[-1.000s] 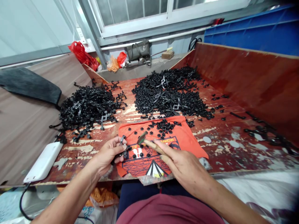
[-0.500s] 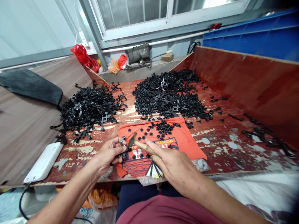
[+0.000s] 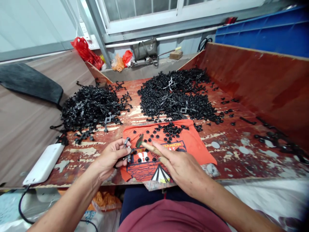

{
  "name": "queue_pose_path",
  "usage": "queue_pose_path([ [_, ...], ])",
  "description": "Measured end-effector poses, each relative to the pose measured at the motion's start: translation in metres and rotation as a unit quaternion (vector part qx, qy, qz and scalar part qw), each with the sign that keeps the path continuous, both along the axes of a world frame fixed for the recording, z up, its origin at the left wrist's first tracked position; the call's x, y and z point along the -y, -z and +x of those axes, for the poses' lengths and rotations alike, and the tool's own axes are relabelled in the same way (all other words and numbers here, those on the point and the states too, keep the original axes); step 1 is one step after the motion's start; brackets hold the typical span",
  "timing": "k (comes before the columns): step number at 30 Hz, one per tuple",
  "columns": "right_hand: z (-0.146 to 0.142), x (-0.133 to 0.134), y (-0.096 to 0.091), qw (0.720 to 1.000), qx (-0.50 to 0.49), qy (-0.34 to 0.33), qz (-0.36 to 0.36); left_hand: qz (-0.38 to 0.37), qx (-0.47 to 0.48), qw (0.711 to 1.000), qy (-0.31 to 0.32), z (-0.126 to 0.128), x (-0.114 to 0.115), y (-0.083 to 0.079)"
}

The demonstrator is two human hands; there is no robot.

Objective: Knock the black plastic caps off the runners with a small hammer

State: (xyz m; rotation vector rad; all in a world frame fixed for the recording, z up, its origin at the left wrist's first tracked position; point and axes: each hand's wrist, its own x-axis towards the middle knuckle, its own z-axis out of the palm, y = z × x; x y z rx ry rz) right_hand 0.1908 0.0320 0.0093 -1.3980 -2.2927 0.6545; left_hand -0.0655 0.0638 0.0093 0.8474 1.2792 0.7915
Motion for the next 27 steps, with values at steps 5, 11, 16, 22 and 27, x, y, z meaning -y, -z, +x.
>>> queue_pose_path([
  [5,-0.002,0.002,-0.005,1.000,0.000,0.000,-0.016,0.000,-0.041,0.999,-0.001,0.003,-0.002,0.003],
  [11,-0.002,0.004,-0.001,1.000,-0.022,-0.006,-0.011,0.005,-0.050,0.999,-0.017,0.005,-0.004,0.004],
  [16,-0.002,0.004,0.000,0.999,-0.033,-0.012,-0.034,0.004,-0.068,0.998,-0.010,0.006,-0.001,0.002],
  [22,-0.005,0.004,-0.003,0.999,-0.035,-0.008,-0.033,0.014,-0.084,0.996,-0.011,0.011,0.000,-0.004],
  [27,-0.011,0.004,0.001,1.000,0.012,-0.016,-0.020,-0.007,-0.089,0.996,-0.008,0.009,-0.003,-0.004],
])
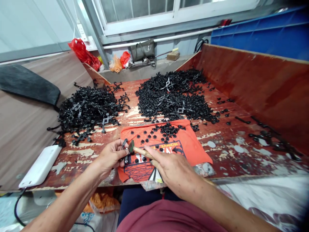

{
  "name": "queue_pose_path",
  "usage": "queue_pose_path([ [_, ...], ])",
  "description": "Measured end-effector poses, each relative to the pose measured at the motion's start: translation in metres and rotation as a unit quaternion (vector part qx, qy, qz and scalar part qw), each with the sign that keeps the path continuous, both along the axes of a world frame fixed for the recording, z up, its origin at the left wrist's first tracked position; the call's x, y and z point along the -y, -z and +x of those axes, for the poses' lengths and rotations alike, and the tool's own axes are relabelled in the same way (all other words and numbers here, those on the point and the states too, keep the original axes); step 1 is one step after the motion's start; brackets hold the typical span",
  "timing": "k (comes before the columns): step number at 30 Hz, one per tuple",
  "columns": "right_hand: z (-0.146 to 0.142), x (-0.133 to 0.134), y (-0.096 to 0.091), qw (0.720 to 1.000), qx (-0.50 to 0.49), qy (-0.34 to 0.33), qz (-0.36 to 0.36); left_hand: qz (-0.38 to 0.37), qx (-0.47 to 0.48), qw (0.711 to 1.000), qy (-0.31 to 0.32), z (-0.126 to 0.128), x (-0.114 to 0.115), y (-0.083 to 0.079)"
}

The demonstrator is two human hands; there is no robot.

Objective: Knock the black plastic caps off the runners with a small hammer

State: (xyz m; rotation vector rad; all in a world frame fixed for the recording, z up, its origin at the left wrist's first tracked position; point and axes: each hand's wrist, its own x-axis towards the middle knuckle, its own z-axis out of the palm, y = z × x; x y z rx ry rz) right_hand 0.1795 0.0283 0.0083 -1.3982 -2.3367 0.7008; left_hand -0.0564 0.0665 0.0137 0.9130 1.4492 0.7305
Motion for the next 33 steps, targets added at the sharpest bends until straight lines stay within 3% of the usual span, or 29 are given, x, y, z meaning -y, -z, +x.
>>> queue_pose_path([
  [11,0.000,-0.005,-0.006,0.999,0.042,-0.001,0.004,-0.026,0.070,0.997,0.021,-0.009,-0.004,0.007],
  [14,0.004,-0.006,-0.014,1.000,0.016,-0.012,0.004,-0.022,0.078,0.997,0.017,-0.010,-0.003,0.008],
  [18,0.005,-0.005,-0.022,0.997,-0.060,-0.004,0.055,-0.014,0.092,0.996,0.008,-0.011,-0.002,0.010],
  [23,0.000,-0.007,-0.015,0.995,0.081,-0.017,0.046,-0.019,0.101,0.995,0.009,-0.011,-0.002,0.010],
  [28,-0.003,-0.007,-0.011,0.996,0.062,-0.006,0.070,-0.013,0.097,0.995,0.008,-0.011,-0.001,0.011],
  [33,-0.007,-0.010,-0.011,0.992,0.110,-0.021,0.051,0.004,0.084,0.996,0.013,-0.012,0.003,0.013],
])
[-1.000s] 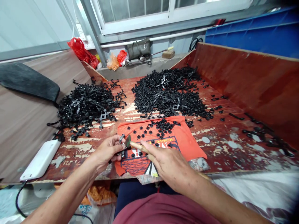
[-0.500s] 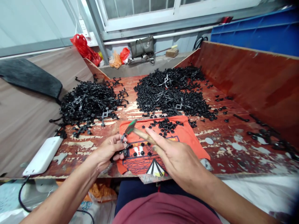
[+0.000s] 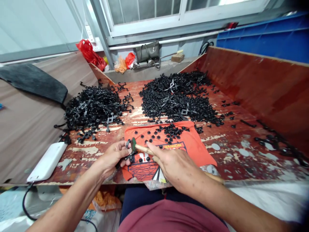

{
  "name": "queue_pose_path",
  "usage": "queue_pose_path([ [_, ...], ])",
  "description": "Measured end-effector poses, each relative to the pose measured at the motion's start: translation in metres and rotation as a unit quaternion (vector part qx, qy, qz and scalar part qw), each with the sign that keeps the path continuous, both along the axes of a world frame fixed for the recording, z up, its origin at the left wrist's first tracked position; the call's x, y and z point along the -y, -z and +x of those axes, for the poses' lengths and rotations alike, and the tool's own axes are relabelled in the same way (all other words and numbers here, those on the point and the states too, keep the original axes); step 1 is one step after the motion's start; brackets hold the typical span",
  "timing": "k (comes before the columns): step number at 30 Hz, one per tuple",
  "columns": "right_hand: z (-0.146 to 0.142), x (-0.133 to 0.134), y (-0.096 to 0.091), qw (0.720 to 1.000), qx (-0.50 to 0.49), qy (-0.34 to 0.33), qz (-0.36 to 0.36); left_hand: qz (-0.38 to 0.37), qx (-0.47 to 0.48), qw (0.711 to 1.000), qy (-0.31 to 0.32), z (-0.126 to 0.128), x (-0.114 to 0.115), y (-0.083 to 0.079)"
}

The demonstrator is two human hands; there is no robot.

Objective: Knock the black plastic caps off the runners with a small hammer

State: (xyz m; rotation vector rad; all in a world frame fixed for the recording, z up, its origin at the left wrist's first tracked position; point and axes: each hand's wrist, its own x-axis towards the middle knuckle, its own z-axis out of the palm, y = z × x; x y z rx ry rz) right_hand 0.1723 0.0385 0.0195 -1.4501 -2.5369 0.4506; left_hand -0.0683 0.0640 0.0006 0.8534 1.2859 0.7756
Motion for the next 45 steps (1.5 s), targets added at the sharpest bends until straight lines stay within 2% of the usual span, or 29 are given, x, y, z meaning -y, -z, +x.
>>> queue_pose_path([
  [5,0.011,-0.004,-0.019,0.987,-0.156,0.018,-0.039,0.051,0.042,0.997,-0.051,0.001,0.013,-0.013],
  [9,0.020,0.002,-0.020,0.976,-0.202,0.030,-0.081,0.065,0.065,0.993,-0.079,0.003,0.023,-0.019],
  [15,0.027,0.014,-0.004,0.977,-0.194,0.024,-0.085,-0.008,0.103,0.988,-0.119,0.005,0.031,-0.002],
  [20,0.032,0.016,0.000,0.977,-0.186,0.034,-0.094,-0.010,0.111,0.985,-0.129,0.014,0.035,0.008],
  [32,0.034,0.018,0.006,0.986,-0.143,0.027,-0.082,0.011,0.034,0.989,-0.146,0.027,0.035,0.010],
  [39,0.035,0.024,-0.003,0.980,-0.182,0.003,-0.087,0.016,0.030,0.988,-0.149,0.029,0.035,0.008],
  [43,0.031,0.031,0.004,0.979,-0.202,0.010,-0.036,0.027,0.023,0.989,-0.146,0.031,0.036,0.007],
  [45,0.028,0.033,0.011,0.987,-0.162,0.005,-0.012,0.037,0.016,0.989,-0.143,0.031,0.036,0.007],
])
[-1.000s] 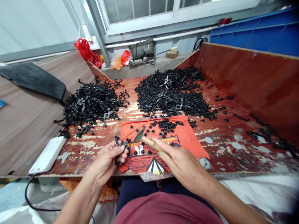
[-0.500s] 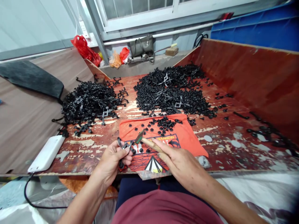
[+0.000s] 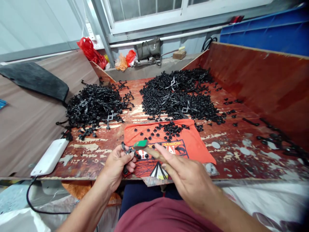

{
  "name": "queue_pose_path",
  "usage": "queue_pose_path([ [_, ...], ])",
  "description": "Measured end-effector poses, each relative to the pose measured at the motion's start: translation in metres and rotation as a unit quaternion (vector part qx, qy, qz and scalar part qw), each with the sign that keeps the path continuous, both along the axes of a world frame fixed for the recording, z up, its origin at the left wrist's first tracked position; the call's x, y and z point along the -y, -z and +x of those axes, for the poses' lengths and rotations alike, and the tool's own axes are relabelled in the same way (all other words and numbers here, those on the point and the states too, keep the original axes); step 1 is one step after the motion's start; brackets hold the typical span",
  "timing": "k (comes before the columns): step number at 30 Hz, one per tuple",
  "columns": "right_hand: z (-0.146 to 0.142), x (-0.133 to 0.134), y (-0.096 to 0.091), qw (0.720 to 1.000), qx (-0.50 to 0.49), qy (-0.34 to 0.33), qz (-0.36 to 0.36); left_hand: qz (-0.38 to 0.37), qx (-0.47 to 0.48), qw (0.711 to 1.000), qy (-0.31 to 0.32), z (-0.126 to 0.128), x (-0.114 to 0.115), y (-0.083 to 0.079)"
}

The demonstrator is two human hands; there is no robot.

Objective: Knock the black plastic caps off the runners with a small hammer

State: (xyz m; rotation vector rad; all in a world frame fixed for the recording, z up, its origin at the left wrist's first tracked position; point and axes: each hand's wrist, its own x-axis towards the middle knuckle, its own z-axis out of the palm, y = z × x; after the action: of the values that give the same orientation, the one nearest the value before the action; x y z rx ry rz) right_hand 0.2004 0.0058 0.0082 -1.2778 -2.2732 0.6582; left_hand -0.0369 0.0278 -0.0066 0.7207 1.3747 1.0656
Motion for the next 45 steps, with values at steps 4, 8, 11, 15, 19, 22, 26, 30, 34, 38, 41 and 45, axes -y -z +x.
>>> queue_pose_path([
  [4,-0.004,0.001,0.006,0.996,0.082,-0.001,0.022,0.011,-0.012,1.000,0.000,0.000,0.001,0.001],
  [8,-0.005,0.003,0.004,0.998,0.037,0.020,0.040,0.018,-0.013,1.000,0.004,0.000,0.002,0.002],
  [11,-0.006,0.002,0.005,0.998,0.062,0.016,0.009,0.027,-0.017,0.999,-0.002,-0.001,0.000,0.003],
  [15,-0.001,-0.003,-0.004,0.999,-0.009,0.030,-0.038,0.023,0.005,1.000,0.007,-0.006,-0.003,0.002],
  [19,-0.002,-0.010,-0.020,0.988,-0.092,0.084,-0.094,-0.002,0.073,0.997,-0.011,-0.006,0.003,-0.013],
  [22,-0.016,-0.014,-0.025,0.978,-0.145,0.083,-0.122,-0.024,0.113,0.993,-0.016,0.003,0.015,-0.028],
  [26,-0.042,-0.019,-0.019,0.965,-0.216,0.010,-0.148,-0.034,0.152,0.988,-0.010,0.018,0.028,-0.032],
  [30,-0.056,-0.030,-0.008,0.963,-0.219,0.024,-0.154,-0.021,0.137,0.990,0.009,0.018,0.028,-0.021],
  [34,-0.055,-0.040,-0.011,0.967,-0.207,0.038,-0.146,0.015,-0.048,0.999,-0.001,-0.002,0.028,-0.022],
  [38,-0.054,-0.038,-0.023,0.973,-0.179,0.024,-0.142,0.175,-0.333,0.922,-0.090,-0.018,0.026,-0.035],
  [41,-0.059,-0.033,-0.028,0.983,-0.145,-0.002,-0.116,0.178,-0.280,0.941,0.061,-0.016,0.022,-0.039],
  [45,-0.065,-0.033,-0.027,0.999,0.008,-0.013,-0.042,0.055,-0.109,0.982,0.143,-0.018,0.019,-0.030],
])
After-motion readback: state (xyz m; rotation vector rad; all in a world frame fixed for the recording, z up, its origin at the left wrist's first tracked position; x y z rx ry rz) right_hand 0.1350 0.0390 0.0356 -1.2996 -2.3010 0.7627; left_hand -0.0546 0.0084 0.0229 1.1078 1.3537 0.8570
